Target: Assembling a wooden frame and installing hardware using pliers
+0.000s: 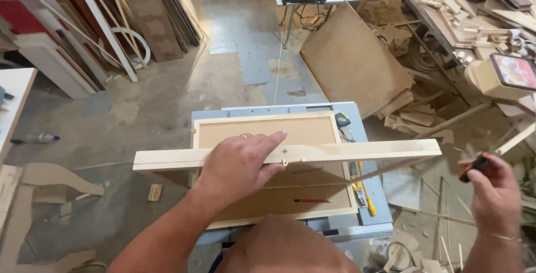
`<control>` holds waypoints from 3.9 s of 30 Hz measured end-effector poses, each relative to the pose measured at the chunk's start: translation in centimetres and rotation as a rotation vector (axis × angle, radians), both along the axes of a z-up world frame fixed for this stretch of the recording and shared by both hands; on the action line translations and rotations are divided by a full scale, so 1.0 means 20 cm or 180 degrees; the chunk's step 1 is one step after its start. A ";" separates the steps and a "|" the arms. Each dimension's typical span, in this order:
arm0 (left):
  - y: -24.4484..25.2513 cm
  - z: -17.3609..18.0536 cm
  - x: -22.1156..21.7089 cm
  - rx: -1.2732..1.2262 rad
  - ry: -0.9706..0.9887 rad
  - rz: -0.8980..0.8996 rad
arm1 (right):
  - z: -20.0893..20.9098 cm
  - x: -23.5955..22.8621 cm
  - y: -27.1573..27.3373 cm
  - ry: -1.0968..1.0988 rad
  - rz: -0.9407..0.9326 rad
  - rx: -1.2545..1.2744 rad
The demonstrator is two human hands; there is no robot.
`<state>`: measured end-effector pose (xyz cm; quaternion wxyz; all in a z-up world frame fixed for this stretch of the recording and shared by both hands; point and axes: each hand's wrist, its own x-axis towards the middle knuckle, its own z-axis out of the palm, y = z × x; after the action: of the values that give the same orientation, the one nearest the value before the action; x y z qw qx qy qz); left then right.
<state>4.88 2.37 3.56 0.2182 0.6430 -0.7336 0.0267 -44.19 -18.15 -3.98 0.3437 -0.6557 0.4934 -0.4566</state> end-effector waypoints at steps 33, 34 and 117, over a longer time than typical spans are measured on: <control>-0.06 0.04 -0.06 0.0306 0.0313 -0.0321 | 0.61 1.02 0.07 0.2965 0.2208 -0.2473; -0.06 0.04 -0.05 0.0312 0.0314 -0.0351 | 0.61 1.04 0.06 0.2975 0.2185 -0.2453; -0.08 0.00 -0.11 -0.0093 0.0517 0.0038 | 0.72 1.42 0.86 0.1901 0.3100 -0.3415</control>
<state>2.59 0.71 3.52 0.2862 0.6441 -0.7093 -0.0135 -15.82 -0.85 10.34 -0.0058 -0.9698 -0.0663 -0.2347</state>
